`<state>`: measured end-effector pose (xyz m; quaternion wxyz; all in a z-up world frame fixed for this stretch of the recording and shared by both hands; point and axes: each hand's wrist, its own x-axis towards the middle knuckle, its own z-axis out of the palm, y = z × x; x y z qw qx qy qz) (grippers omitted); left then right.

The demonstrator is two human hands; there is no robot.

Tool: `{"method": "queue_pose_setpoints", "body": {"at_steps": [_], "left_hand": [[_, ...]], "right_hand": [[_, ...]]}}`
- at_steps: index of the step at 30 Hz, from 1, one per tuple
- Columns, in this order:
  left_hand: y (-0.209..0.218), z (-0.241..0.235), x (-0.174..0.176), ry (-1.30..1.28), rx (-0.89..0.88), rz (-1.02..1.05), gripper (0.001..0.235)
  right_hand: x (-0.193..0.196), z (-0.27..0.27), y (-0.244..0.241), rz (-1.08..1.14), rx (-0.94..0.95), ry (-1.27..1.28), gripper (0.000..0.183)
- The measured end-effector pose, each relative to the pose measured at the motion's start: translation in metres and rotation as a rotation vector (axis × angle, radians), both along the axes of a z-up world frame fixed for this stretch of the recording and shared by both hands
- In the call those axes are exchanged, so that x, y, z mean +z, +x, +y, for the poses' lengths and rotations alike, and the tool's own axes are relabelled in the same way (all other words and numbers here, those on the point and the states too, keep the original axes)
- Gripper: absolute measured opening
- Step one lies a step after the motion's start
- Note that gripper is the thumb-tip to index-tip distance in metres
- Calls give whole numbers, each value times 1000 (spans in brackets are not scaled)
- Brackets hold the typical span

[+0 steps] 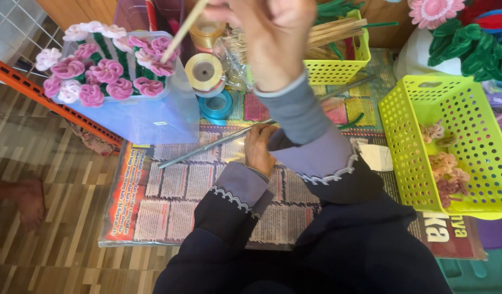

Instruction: Making artificial flowers by wrapping tape around stems and attaching petals.

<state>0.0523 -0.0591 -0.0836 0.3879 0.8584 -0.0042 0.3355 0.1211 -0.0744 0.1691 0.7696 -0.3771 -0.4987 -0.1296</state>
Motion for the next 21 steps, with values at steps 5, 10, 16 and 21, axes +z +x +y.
{"method": "queue_pose_setpoints", "body": {"at_steps": [5,10,16,21], "left_hand": [[57,14,-124,-1060,-455,-145,18],[43,3,-103,-904,-394,-145,20],[40,13,-81,-711,-303,-161,24],[25,26,-50,-537,-240,-156,26]], "right_hand": [[-21,87,7,-49,-166,-90,10],[-42,108,6,-125,-296,-323,15],[-20,93,3,-126,64,-276,15],[-3,98,17,91,83,-564,23]]}}
